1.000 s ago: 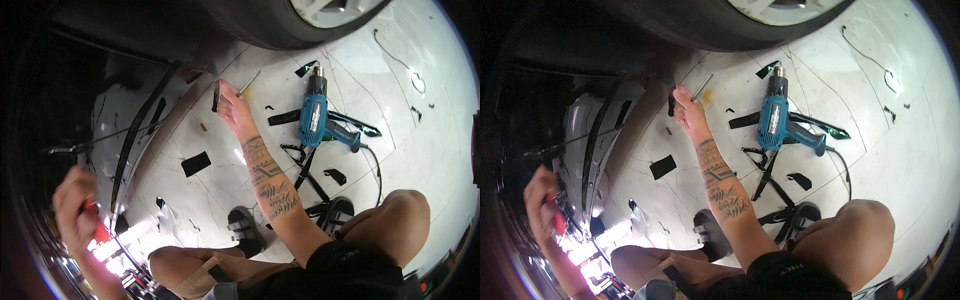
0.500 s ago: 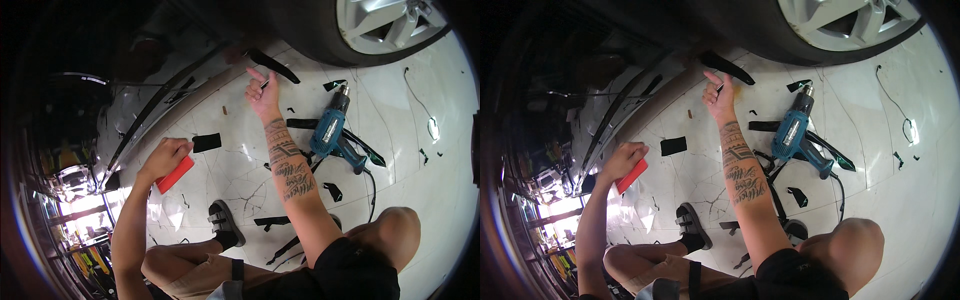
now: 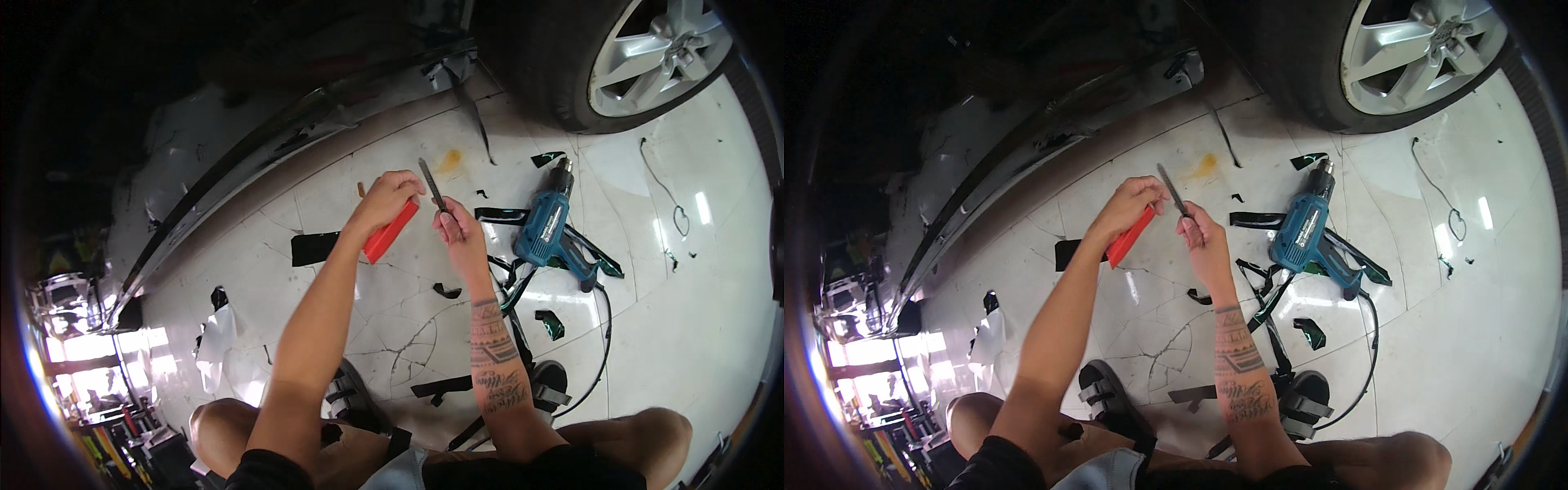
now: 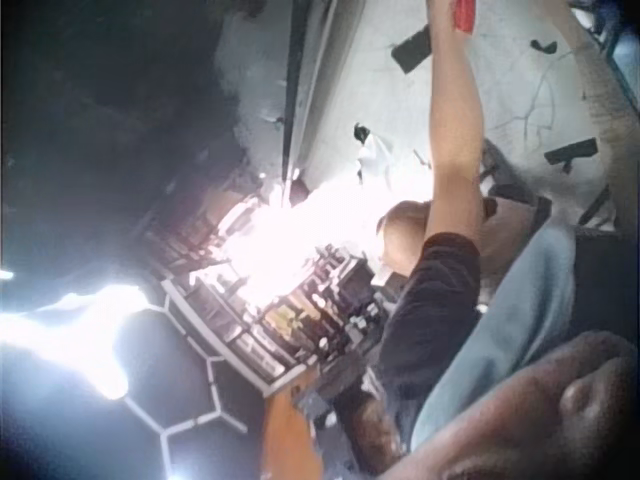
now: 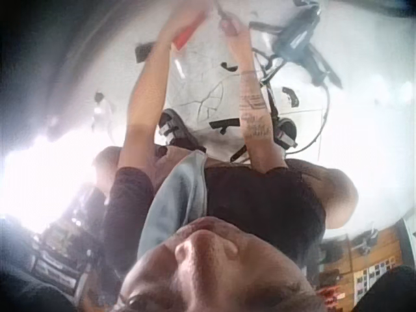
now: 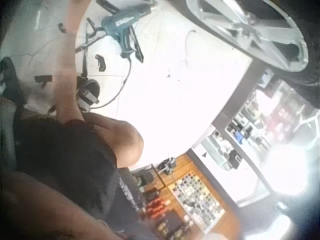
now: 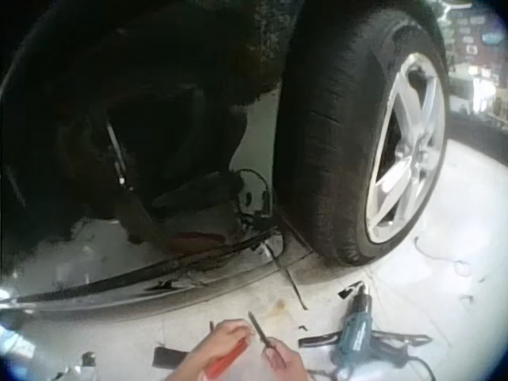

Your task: The person applies a black vinyl wrap to the lower side panel of a dark car near the front wheel. They use a red squeegee and a metal blade to smooth the film, trim edges, and tuck the wrap into seams and crevices.

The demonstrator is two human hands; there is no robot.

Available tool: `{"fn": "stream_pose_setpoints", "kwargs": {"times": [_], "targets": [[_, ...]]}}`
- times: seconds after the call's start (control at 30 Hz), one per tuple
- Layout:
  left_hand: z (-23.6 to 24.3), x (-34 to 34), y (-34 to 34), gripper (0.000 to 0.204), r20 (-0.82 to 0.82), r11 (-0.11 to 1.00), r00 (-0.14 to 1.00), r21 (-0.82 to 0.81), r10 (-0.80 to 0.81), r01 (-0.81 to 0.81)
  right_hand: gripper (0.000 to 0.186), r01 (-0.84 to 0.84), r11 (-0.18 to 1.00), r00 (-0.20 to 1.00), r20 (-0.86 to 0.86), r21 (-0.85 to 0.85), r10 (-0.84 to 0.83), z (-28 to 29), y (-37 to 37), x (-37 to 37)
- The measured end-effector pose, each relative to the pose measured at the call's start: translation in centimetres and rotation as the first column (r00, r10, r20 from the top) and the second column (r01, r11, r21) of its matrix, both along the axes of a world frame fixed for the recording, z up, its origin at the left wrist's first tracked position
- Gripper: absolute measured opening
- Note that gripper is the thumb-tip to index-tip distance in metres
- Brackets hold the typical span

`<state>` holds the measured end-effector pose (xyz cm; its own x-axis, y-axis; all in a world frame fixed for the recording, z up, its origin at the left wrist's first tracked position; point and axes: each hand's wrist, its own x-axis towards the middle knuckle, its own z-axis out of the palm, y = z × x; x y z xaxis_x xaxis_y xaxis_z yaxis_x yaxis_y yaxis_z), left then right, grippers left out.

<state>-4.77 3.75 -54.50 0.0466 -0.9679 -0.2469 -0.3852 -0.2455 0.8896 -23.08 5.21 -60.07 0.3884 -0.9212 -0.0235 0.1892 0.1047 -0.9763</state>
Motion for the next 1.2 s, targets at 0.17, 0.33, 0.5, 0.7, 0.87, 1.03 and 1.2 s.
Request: {"fn": "stream_pose_setpoints", "kwargs": {"times": [0.17,0.33,0.5,0.7,0.87,1.03,1.2], "targets": [[1.3,-2.8,1.1,0.026,-0.570,0.954,0.803,-0.106,0.174,-0.282,0.027,0.161,0.949,0.986,0.003,-0.272,-0.166,5.7,0.6,2.2],[3.9,-2.7,1.4,0.034,-0.398,0.838,0.898,-0.411,0.189,-0.358,0.024,0.290,0.880,0.956,0.080,-0.376,-0.281,9.9,-0.9,5.4],[7.5,-0.5,1.4,0.028,-0.231,0.768,0.930,-0.525,0.286,-0.367,0.019,0.337,0.818,0.933,0.050,-0.466,-0.356,9.2,-1.1,7.2],[9.4,0.6,1.5,0.024,-0.103,0.669,0.951,-0.688,0.292,-0.280,0.021,0.370,0.762,0.924,0.130,-0.531,-0.358,9.2,-0.3,8.5],[9.6,0.4,1.8,0.022,-0.020,0.696,0.938,-0.665,0.346,-0.271,0.024,0.392,0.709,0.916,0.181,-0.586,-0.357,8.9,-0.5,8.8],[9.9,0.6,1.9,0.020,-0.052,0.694,0.927,-0.648,0.370,-0.314,0.023,0.361,0.723,0.927,0.143,-0.588,-0.347,9.4,-0.4,8.9],[9.7,0.8,1.8,0.021,-0.026,0.666,0.927,-0.688,0.375,-0.288,0.024,0.314,0.749,0.934,0.046,-0.584,-0.355,9.9,-0.3,8.7]]}}
